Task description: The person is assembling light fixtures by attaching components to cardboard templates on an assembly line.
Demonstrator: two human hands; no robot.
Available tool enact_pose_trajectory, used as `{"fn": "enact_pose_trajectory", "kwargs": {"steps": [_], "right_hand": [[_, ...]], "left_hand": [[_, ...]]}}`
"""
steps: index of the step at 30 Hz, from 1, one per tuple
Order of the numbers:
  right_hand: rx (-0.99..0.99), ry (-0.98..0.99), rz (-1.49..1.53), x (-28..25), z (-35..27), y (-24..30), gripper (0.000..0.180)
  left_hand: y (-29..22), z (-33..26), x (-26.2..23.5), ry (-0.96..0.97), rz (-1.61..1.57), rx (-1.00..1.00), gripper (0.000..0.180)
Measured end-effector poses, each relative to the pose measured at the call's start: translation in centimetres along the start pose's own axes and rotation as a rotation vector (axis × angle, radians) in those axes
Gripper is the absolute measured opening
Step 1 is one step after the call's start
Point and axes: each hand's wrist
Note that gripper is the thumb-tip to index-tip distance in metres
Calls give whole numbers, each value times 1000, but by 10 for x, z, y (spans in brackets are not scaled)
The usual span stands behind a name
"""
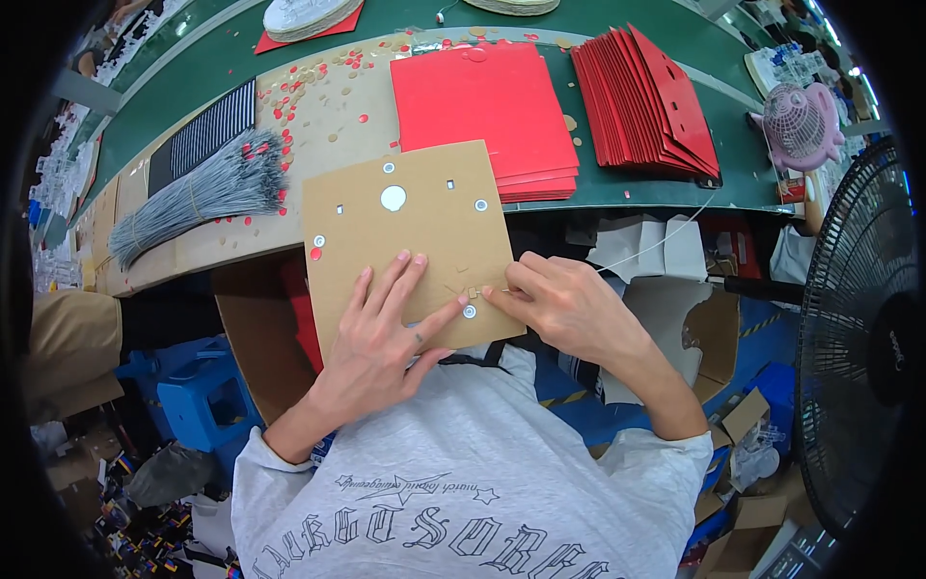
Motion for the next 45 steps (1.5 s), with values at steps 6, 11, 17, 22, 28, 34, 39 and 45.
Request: {"fn": "enact_pose_trajectory", "kwargs": {"steps": [6, 11, 17, 22, 28, 34, 39, 45], "right_hand": [[-5, -68, 15, 8, -2, -3, 51], [-18, -58, 44, 7, -3, -7, 53], [-91, 30, -34, -1, -1, -6, 48], [-148, 68, -126, -4, 1, -3, 46], [-201, 95, -227, -7, 4, -3, 47], [-216, 99, -200, -6, 5, -7, 49], [-261, 93, -214, -5, 6, -6, 46], [-305, 98, -249, -3, 9, -7, 47]], "left_hand": [[2, 0, 4, -10, 92, -3, 69], [5, -4, 8, -48, 46, 29, 67], [6, -5, 10, -72, 72, 32, 61], [8, -3, 7, -49, 95, 46, 58], [8, -3, 5, -40, 86, 47, 58], [9, -3, 7, -41, 94, 41, 59], [10, -4, 5, -26, 101, 49, 59], [10, -3, 5, -31, 99, 53, 59]]}}
Point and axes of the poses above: each hand's wrist, its own z-axis towards the middle knuckle, its own x-axis out of the palm, y = z × x, and after that the axes turned 5 degrees about x, right-handed
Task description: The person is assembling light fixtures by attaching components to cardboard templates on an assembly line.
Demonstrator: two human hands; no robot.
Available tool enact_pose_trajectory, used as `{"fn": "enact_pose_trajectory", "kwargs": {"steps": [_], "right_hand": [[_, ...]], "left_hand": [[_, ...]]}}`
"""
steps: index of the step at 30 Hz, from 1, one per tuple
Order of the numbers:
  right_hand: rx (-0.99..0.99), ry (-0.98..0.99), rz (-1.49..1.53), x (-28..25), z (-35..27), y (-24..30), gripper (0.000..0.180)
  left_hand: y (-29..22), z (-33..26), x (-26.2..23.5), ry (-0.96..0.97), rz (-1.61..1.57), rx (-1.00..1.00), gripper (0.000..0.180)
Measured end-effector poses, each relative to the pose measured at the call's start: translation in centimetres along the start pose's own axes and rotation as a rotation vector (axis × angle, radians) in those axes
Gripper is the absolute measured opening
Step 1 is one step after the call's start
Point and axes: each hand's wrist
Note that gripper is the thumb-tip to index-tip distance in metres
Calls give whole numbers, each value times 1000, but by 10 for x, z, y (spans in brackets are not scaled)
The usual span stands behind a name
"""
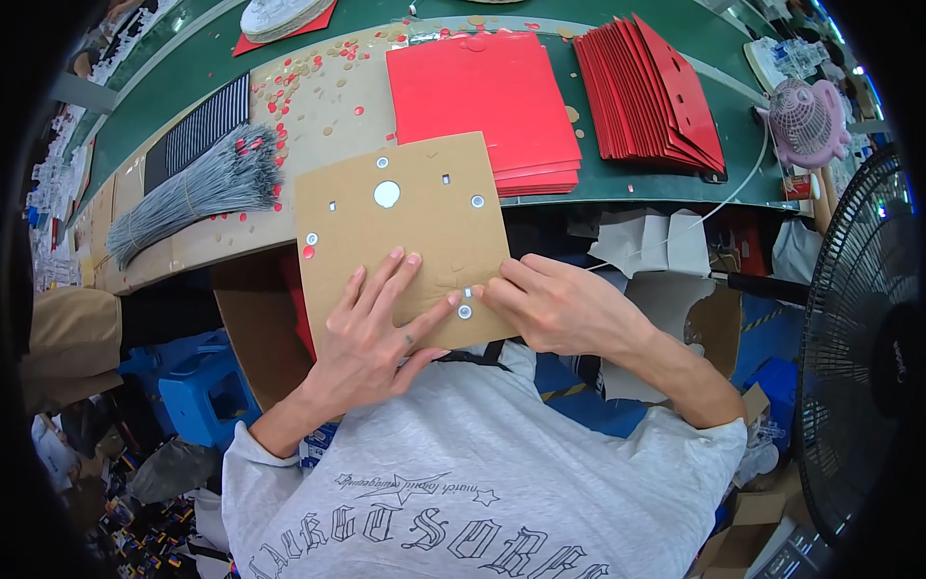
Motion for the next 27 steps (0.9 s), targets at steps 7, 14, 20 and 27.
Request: {"fn": "enact_pose_trajectory", "kwargs": {"steps": [7, 14, 20, 27], "right_hand": [[61, -37, 76, 3, -1, 4, 48], [75, -133, 212, 12, -4, 1, 45], [36, -153, 130, 19, -1, 1, 42], [114, -162, 239, 15, -11, -5, 39]], "left_hand": [[0, 1, 0, 3, 9, 12, 59], [1, 0, 4, 4, -1, 24, 57], [5, 2, 0, 21, -5, 54, 57], [8, 2, 5, -74, -20, 39, 57]]}}
Point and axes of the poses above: each hand's wrist, its own z-axis towards the middle knuckle, its own x-axis out of the palm, y = z × x, and after that the axes turned 5 degrees about x, right-handed
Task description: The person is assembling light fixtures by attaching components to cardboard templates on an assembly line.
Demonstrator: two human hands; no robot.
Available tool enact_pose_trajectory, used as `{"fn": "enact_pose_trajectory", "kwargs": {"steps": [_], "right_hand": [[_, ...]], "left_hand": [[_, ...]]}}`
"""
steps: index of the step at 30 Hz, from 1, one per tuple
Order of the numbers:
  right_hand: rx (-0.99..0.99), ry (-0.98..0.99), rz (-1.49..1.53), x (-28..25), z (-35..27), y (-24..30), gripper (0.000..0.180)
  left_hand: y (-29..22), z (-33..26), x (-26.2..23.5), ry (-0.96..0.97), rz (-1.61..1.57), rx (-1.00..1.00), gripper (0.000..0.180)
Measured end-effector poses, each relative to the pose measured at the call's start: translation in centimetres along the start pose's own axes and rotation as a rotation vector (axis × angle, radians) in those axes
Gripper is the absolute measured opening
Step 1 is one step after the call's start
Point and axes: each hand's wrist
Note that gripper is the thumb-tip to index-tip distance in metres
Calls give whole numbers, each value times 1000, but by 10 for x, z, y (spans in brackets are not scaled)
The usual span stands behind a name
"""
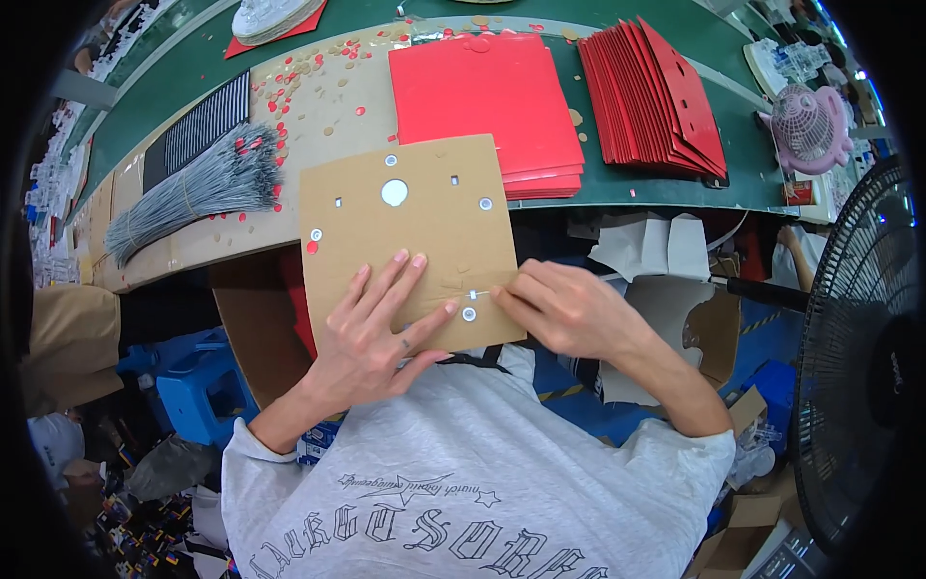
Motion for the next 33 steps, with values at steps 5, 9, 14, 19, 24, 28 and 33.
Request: {"fn": "enact_pose_trajectory", "kwargs": {"steps": [5, 9, 14, 19, 24, 28, 33], "right_hand": [[-100, -100, -124, 5, 9, 7, 32], [18, 22, -67, 0, -4, 7, 36], [-41, -41, -125, 11, 3, 12, 36], [-82, -119, -150, 13, 3, 16, 29], [93, -207, 6, 14, 9, 30, 43], [272, -208, 79, 26, 12, 42, 67], [330, -228, 61, 28, 1, 31, 78]], "left_hand": [[-1, 2, -3, -38, -37, -12, 61], [-4, 2, -1, -87, -56, -10, 62], [-10, 9, -2, -140, -101, -123, 59], [-5, 36, -9, -71, 39, 77, 38], [15, 49, 2, -97, -151, 251, 20], [13, 44, 0, -186, -288, 221, 22], [25, 16, -13, -198, -304, 115, 20]]}}
Point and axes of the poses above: each hand's wrist, its own z-axis towards the middle knuckle, its own x-axis out of the palm, y = z × x, and after that the axes turned 5 degrees about x, right-handed
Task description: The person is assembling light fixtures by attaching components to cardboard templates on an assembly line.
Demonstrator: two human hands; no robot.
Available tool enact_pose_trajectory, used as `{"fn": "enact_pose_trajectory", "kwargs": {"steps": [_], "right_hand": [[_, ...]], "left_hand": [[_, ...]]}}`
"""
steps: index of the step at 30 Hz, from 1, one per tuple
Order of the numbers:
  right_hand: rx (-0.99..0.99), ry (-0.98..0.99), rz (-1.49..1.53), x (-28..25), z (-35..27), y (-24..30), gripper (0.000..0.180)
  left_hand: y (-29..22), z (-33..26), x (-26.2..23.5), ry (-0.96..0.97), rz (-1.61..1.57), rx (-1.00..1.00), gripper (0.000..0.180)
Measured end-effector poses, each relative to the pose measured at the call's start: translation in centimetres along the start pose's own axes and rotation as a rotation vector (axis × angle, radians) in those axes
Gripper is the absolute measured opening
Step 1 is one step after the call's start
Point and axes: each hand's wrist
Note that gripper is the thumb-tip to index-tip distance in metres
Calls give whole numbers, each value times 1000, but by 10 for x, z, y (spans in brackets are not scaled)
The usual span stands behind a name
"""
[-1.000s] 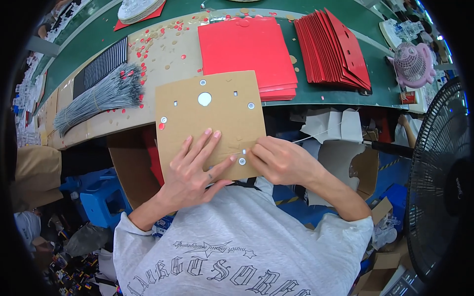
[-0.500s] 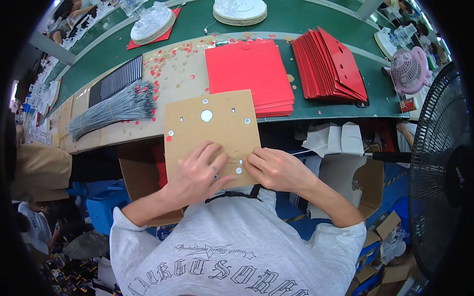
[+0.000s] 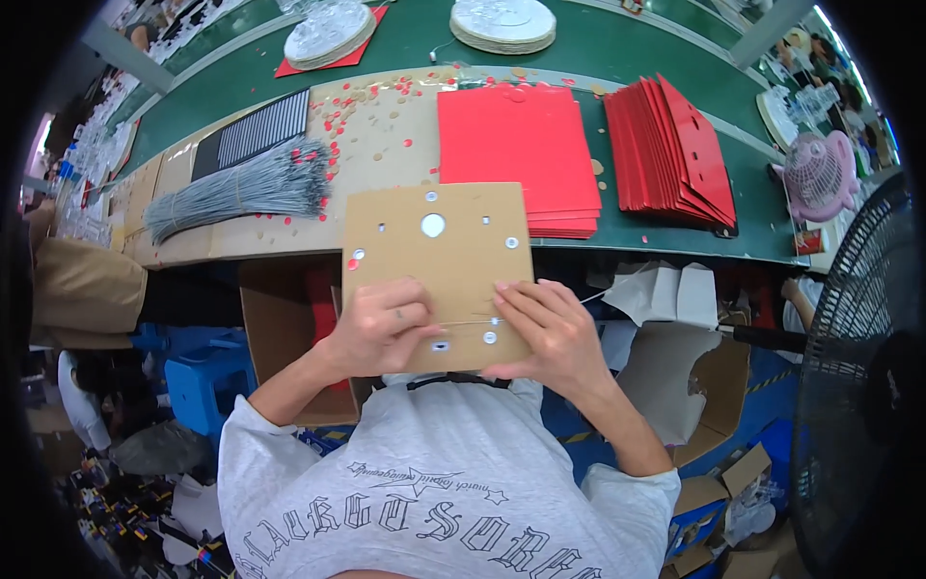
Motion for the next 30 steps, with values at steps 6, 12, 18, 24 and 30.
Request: {"fn": "enact_pose_trajectory", "kwargs": {"steps": [6, 12, 18, 24, 30], "right_hand": [[-35, 22, -44, -4, 20, 17, 63], [66, -37, 532, 49, 36, 45, 30], [51, -48, 513, 52, 36, 47, 38], [-130, 74, 307, 38, 39, 46, 46], [-260, 236, 7, 17, 35, 44, 38]], "left_hand": [[18, -46, -4, -297, -235, -193, 23], [15, -55, 13, -417, -366, -186, 19], [-6, -65, 26, -609, -896, -616, 97], [-12, -65, 26, -561, -1072, -682, 112], [-13, -65, 26, -609, -1095, -709, 108]]}}
Point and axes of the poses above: each hand's wrist, its own z-axis towards the middle knuckle, its own x-axis out of the palm, y = z × x, and after that the axes turned 5 degrees about x, right-handed
